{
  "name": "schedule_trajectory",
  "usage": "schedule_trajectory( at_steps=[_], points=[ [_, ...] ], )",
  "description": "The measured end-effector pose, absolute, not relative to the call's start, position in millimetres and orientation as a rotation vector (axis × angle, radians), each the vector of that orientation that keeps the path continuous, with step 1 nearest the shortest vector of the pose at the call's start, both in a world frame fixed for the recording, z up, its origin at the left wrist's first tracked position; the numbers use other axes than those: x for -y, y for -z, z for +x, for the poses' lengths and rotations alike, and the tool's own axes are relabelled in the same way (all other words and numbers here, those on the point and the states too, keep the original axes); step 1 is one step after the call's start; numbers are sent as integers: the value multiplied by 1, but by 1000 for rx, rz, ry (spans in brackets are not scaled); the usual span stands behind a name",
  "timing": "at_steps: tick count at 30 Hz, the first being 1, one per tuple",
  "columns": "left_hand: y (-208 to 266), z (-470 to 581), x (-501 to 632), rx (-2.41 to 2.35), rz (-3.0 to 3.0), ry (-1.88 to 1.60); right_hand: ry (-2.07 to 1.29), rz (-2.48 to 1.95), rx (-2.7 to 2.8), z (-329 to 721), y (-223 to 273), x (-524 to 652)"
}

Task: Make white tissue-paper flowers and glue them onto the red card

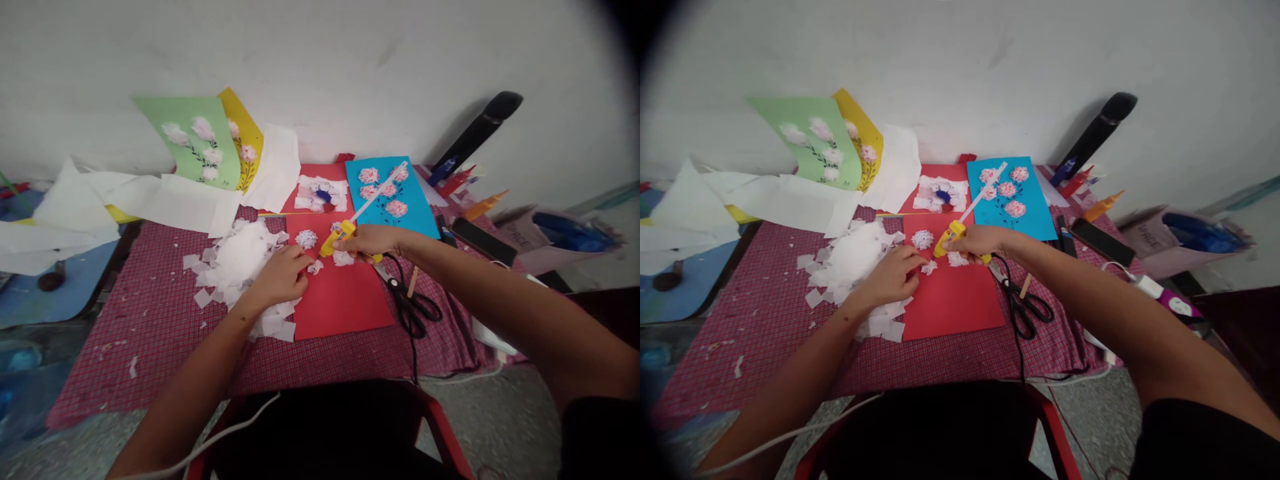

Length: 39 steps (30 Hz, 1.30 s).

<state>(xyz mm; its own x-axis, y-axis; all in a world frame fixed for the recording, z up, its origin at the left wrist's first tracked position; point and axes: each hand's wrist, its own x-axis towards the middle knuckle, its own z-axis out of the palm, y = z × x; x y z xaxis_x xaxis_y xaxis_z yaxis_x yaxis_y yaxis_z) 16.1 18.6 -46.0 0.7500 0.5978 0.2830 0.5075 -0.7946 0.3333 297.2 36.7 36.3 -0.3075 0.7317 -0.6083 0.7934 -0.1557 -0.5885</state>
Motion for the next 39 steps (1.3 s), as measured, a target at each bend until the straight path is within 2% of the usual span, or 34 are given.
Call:
schedule_trajectory(
  at_steps=[23,33,39],
  points=[
    [42,17,-20,-854,2685,-550,1483,1820,-1938,275,-54,-31],
    [43,17,-20,-873,2696,-529,1416,1840,-1960,289,-50,-31],
    [41,21,-19,-916,2682,-519,1517,1857,-1921,299,-41,-28]
  ],
)
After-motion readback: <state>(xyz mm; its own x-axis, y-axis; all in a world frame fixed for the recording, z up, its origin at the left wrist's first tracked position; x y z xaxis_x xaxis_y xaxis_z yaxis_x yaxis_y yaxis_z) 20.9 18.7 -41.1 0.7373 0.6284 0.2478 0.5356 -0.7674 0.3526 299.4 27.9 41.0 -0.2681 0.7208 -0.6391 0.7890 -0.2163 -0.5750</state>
